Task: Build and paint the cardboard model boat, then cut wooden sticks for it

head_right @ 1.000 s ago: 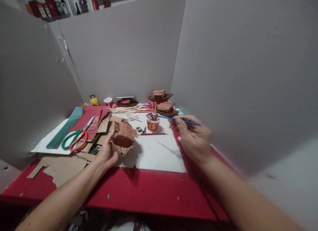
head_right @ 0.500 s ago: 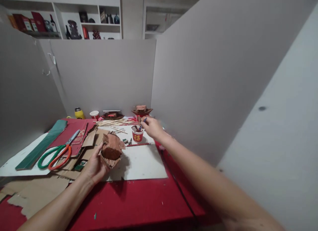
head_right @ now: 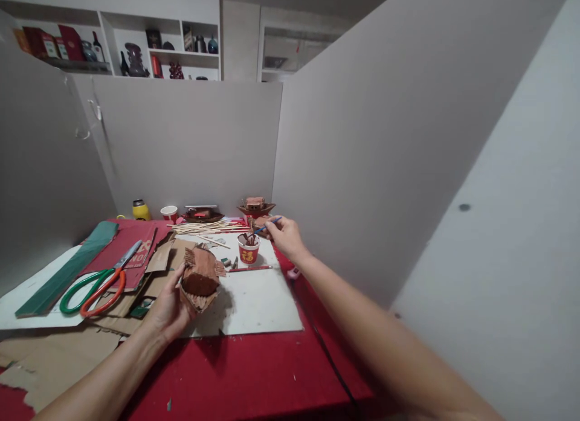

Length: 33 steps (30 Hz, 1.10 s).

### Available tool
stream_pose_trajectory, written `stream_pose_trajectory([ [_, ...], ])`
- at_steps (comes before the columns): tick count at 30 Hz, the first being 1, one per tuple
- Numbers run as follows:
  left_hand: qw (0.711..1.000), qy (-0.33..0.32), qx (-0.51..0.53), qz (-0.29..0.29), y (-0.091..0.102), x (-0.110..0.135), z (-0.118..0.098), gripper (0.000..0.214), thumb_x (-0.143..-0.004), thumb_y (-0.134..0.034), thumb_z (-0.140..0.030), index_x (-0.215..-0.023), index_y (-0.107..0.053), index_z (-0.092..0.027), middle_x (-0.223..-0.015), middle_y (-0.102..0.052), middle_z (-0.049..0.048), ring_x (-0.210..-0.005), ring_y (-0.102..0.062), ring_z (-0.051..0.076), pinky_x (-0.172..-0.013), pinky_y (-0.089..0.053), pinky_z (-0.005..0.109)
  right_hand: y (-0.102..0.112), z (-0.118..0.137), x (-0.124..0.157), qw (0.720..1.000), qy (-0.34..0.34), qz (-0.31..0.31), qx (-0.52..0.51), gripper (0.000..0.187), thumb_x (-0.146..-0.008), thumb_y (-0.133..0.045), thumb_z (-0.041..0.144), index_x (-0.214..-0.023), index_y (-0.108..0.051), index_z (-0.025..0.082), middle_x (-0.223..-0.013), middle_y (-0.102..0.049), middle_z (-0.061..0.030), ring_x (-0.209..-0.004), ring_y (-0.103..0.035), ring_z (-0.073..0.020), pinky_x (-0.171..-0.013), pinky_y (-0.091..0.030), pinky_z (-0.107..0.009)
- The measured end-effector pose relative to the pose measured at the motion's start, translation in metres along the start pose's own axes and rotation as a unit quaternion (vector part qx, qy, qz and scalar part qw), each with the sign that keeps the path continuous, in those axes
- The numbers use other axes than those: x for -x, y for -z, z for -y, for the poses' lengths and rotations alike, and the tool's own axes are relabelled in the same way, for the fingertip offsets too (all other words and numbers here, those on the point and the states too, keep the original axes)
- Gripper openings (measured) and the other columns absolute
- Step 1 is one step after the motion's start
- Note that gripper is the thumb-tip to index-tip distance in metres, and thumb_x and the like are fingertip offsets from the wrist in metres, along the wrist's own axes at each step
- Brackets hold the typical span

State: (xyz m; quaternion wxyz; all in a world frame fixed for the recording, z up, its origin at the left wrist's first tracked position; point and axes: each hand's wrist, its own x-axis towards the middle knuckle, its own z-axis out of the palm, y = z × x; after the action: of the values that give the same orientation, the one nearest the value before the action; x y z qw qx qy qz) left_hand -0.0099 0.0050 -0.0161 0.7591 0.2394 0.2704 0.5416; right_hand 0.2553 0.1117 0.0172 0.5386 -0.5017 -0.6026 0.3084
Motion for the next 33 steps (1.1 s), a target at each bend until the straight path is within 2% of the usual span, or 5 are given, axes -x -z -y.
stream_pose_trajectory([
  [7,1.0,0.006,-0.005,0.0,0.0,-0.001,0.0,0.037,-0.093,-0.046,-0.036,-0.105,-0.068,-0.008,-0.08,-0.077,0.0139,-0.074,-0.074,0.024,-0.067,-0.058,0.035,0.008,0.002,0.018,0.995,0.006,-0.06,-0.086,0.031,-0.093,-0.056,0.033,-0.118,-0.056,0.015,-0.115,-0.06,-0.0082,-0.096,-0.062,-0.0199,-0.08,-0.054,-0.04],
  [11,1.0,0.008,-0.003,-0.009,0.0,-0.001,0.002,0.037,-0.092,-0.046,-0.036,-0.106,-0.067,-0.009,-0.084,-0.077,0.0137,-0.073,-0.074,0.025,-0.065,-0.058,0.035,0.009,0.013,0.037,0.984,0.037,-0.08,-0.153,0.024,-0.093,-0.056,0.036,-0.099,-0.06,0.013,-0.087,-0.065,-0.0025,-0.066,-0.061,-0.0112,-0.057,-0.053,-0.025],
  [14,1.0,0.014,0.003,-0.013,0.0,0.0,0.005,0.037,-0.09,-0.05,-0.037,-0.108,-0.067,-0.009,-0.085,-0.077,0.0143,-0.078,-0.073,0.027,-0.071,-0.057,0.038,0.004,0.029,0.059,0.975,0.065,-0.065,-0.202,0.031,-0.083,-0.065,0.047,-0.082,-0.056,0.017,-0.066,-0.064,0.001,-0.05,-0.058,-0.0097,-0.043,-0.047,-0.02],
  [22,0.999,0.034,0.013,-0.029,-0.013,0.009,0.007,0.037,-0.09,-0.051,-0.035,-0.113,-0.065,-0.01,-0.086,-0.077,0.0128,-0.079,-0.073,0.026,-0.08,-0.056,0.042,-0.023,0.061,0.11,0.964,0.14,0.004,-0.228,0.025,-0.084,-0.066,0.042,-0.078,-0.062,0.018,-0.062,-0.068,-0.0009,-0.048,-0.062,-0.0124,-0.042,-0.049,-0.022],
  [33,0.998,0.057,0.02,-0.011,-0.01,0.008,0.01,0.038,-0.088,-0.053,-0.037,-0.11,-0.067,-0.009,-0.096,-0.076,0.0161,-0.087,-0.072,0.028,-0.086,-0.053,0.043,-0.032,0.055,0.126,0.954,0.212,0.023,-0.211,0.015,-0.089,-0.062,0.033,-0.083,-0.066,0.02,-0.063,-0.067,-0.0001,-0.053,-0.063,-0.0126,-0.047,-0.051,-0.023],
])
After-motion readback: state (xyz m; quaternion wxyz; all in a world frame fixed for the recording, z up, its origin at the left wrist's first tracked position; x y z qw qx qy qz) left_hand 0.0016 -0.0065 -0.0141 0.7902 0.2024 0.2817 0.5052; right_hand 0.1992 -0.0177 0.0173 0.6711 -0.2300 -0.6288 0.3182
